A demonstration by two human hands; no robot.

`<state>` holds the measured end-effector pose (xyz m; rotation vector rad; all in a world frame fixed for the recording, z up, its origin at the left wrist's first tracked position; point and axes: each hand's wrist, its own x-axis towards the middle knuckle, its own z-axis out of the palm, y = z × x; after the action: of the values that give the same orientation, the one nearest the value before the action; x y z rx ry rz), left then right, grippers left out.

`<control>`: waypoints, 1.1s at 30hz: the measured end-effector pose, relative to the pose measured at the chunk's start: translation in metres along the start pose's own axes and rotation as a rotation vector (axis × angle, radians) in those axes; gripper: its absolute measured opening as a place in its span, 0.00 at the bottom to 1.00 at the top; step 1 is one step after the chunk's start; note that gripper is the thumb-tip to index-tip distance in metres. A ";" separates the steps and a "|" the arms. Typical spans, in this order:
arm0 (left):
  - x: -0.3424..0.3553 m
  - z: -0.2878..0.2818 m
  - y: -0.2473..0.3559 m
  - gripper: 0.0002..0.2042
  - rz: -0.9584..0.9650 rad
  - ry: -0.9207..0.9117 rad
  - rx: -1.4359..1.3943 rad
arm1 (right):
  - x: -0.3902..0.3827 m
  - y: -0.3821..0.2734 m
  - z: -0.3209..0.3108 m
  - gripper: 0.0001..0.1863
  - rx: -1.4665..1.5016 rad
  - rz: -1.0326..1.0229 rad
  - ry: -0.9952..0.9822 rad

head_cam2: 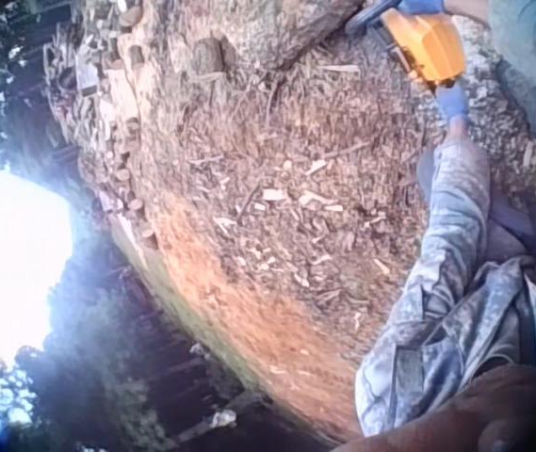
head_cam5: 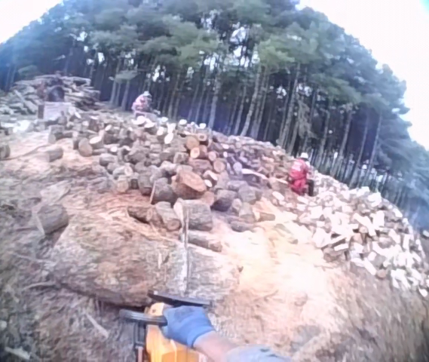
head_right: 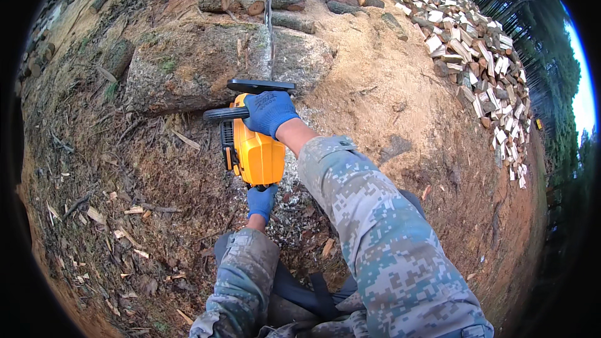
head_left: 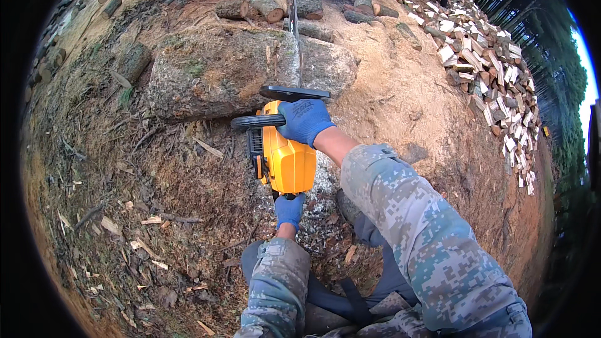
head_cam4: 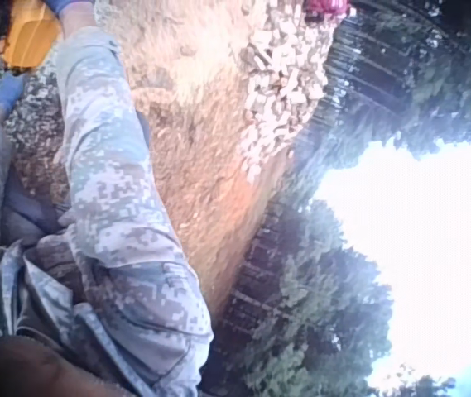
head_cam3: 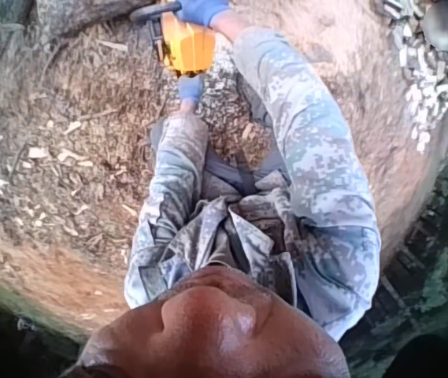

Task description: The person prepares a chainsaw, then sits on the ground and cuts a log into smaller sections. The cut pieces fall to the ground near a pile of wood.

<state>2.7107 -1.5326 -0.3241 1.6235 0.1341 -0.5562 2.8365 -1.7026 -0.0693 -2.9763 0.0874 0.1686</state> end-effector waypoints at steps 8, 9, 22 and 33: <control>-0.009 0.005 0.015 0.14 -0.042 0.006 0.025 | 0.007 0.003 -0.003 0.16 -0.020 0.018 0.036; -0.008 0.004 0.014 0.15 -0.045 0.008 0.047 | 0.008 0.002 -0.005 0.16 -0.021 0.008 0.041; -0.016 0.006 0.030 0.12 -0.116 0.001 0.069 | 0.014 0.006 -0.017 0.18 -0.041 0.011 0.038; -0.039 0.010 0.065 0.18 -0.057 0.016 0.037 | 0.023 0.012 -0.023 0.17 -0.046 0.008 0.126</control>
<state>2.7002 -1.5424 -0.2495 1.6645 0.1834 -0.5921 2.8606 -1.7192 -0.0509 -3.0307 0.1125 -0.0160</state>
